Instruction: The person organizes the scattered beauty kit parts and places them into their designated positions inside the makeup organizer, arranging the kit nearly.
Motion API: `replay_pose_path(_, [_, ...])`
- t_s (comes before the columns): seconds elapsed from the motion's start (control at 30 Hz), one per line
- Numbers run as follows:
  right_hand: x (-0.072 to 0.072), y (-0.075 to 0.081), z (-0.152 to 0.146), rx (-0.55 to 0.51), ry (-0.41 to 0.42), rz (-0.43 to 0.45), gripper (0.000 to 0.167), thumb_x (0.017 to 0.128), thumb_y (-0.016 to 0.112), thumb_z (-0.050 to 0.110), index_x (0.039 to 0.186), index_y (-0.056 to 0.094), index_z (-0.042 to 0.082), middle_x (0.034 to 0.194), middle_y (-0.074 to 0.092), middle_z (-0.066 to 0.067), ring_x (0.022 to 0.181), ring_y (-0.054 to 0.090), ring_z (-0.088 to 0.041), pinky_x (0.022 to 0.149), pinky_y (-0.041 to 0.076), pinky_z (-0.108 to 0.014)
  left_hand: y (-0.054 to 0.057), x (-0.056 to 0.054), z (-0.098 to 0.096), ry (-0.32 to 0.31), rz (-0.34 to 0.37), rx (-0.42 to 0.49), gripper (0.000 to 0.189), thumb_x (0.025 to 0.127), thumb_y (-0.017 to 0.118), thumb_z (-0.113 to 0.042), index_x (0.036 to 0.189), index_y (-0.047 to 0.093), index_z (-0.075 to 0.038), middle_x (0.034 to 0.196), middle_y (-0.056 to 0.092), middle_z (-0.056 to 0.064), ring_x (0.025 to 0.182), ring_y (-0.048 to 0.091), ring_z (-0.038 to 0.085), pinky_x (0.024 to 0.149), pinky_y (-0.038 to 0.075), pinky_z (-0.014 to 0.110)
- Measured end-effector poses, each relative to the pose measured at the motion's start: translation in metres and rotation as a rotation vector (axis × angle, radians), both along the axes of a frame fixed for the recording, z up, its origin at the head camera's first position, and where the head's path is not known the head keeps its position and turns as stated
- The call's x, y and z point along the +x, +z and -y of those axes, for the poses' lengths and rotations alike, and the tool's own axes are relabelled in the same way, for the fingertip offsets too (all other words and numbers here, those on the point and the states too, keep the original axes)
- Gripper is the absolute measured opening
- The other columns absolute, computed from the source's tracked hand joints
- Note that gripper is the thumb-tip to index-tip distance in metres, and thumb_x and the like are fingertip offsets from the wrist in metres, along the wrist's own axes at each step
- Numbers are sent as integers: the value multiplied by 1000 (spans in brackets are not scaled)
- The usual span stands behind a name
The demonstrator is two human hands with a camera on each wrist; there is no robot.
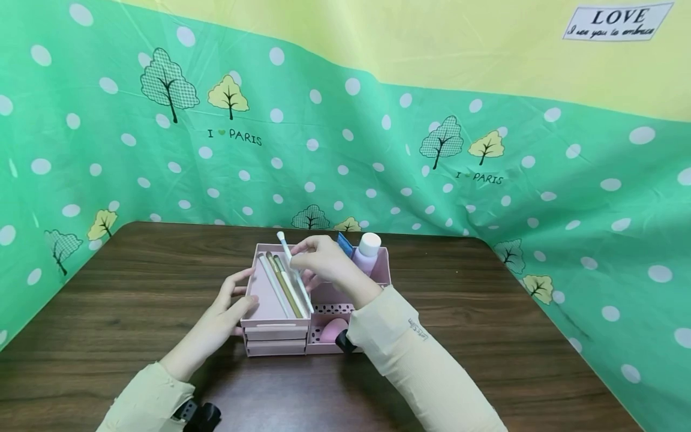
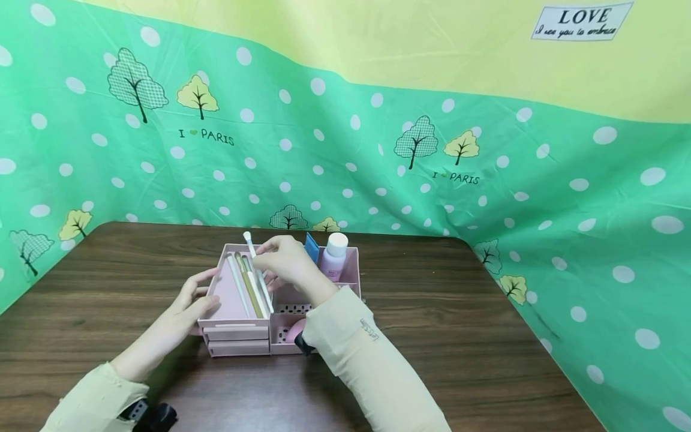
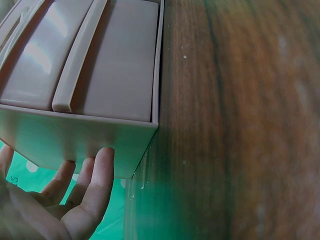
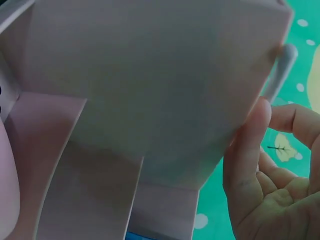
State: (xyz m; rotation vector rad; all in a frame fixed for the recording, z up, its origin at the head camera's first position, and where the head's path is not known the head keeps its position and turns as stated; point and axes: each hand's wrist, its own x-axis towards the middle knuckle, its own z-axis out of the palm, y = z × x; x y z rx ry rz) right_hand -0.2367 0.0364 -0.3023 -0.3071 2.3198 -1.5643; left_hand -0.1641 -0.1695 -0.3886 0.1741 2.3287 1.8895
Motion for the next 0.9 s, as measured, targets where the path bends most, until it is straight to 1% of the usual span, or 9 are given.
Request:
replay_pose_path(0.27, [0,3,8,42,19,23,31,85,63,4,115,65,-2,78,64,-8,53,60,-16,47,54,-27,1,1,0,2,-7,0,60,102,48,-25,155,19,-25,144,26,23,99,62,25,74,58,39])
replay_pose_path(0.5, [0,2,15,115,6,-21,26,86,65,5,112,68,0,75,64,-7,51,58,-15,44,51,-25,2,2,1,10,-8,-20,60,102,48,-26,155,19,-26,144,27,22,100,61,25,75,57,39])
replay_pose_path(0.73, [-2,0,17,196,19,-66,24,86,68,7,110,68,3,75,69,-9,49,61,-15,46,54,-29,1,1,1,11,-5,-29,61,102,48,-26,155,18,-26,145,27,22,101,61,26,74,57,38])
replay_pose_path(0.83, [-1,-1,15,183,17,-66,24,87,69,8,111,68,2,77,69,-11,49,61,-15,47,55,-30,1,1,1,7,-6,-24,60,102,48,-26,155,18,-25,145,27,23,101,61,26,74,57,39])
replay_pose_path(0.9, [0,-1,13,150,13,-65,25,87,69,7,111,68,2,78,69,-12,50,61,-15,48,55,-30,1,0,0,3,-5,-16,60,103,47,-26,155,18,-25,145,26,23,101,61,26,74,57,39])
